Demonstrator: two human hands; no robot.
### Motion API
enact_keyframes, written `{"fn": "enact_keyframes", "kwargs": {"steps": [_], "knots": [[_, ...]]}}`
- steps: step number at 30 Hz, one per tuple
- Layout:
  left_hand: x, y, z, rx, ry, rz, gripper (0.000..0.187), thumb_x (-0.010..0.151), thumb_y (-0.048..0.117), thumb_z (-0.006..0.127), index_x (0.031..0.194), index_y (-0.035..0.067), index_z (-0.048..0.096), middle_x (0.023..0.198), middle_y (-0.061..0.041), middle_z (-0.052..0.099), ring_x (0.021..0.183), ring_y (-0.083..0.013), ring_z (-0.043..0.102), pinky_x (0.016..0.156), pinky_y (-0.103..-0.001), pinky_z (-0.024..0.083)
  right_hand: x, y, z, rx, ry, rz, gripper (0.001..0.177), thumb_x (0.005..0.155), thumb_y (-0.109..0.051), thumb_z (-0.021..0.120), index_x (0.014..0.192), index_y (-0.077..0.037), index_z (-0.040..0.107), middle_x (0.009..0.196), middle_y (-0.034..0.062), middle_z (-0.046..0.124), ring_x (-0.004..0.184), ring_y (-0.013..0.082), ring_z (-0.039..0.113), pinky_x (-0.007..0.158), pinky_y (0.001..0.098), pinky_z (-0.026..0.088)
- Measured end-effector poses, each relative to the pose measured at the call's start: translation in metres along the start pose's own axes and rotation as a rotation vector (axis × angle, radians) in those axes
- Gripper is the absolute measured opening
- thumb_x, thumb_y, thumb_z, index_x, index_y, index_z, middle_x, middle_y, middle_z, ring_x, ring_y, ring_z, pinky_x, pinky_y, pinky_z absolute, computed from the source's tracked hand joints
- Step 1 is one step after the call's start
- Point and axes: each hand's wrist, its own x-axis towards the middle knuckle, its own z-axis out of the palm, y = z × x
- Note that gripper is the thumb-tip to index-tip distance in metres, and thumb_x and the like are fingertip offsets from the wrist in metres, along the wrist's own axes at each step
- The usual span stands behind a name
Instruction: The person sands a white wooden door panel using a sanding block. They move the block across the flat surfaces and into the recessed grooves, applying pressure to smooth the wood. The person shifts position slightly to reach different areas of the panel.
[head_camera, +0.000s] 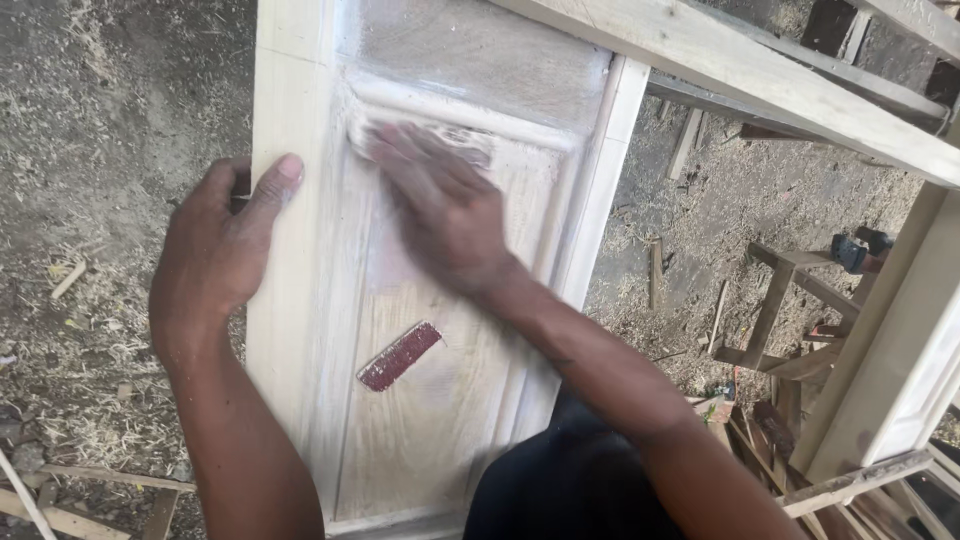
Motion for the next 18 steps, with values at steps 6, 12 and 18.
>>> {"fn": "enact_keyframes", "kwargs": {"steps": [6, 12, 18], "knots": [[0.005, -0.009, 0.003, -0.016, -0.018, 0.001, 0.092, 0.083, 0.083, 0.049, 0.14, 0.011, 0.058, 0.115, -0.015, 0.072, 0.095, -0.0283, 0.073, 0.084, -0.048, 0.054, -0.024, 0.03, -0.031, -0.146, -0.034, 0.0, 0.029, 0.102, 0.001, 0.065, 0.13, -0.006, 0.066, 0.131, 0.016, 0.07, 0.125, 0.03, 0.07, 0.109, 0.039, 0.055], [0.004, -0.008, 0.001, -0.029, -0.025, 0.053, 0.091, 0.081, 0.081, 0.047, 0.135, 0.008, 0.061, 0.112, -0.014, 0.074, 0.092, -0.0274, 0.074, 0.082, -0.048, 0.057, -0.008, 0.018, 0.0, -0.108, -0.057, -0.111, 0.029, 0.099, 0.0, 0.063, 0.128, -0.001, 0.066, 0.127, 0.0182, 0.071, 0.121, 0.0307, 0.07, 0.107, 0.0406, 0.055], [0.006, -0.013, 0.005, -0.001, 0.002, 0.075, 0.092, 0.084, 0.082, 0.048, 0.134, 0.005, 0.061, 0.111, -0.017, 0.072, 0.094, -0.0279, 0.074, 0.082, -0.047, 0.058, -0.025, 0.04, -0.024, -0.207, -0.034, -0.091, 0.026, 0.102, -0.001, 0.066, 0.128, -0.002, 0.067, 0.128, 0.0199, 0.07, 0.122, 0.0324, 0.071, 0.104, 0.0391, 0.058]]}}
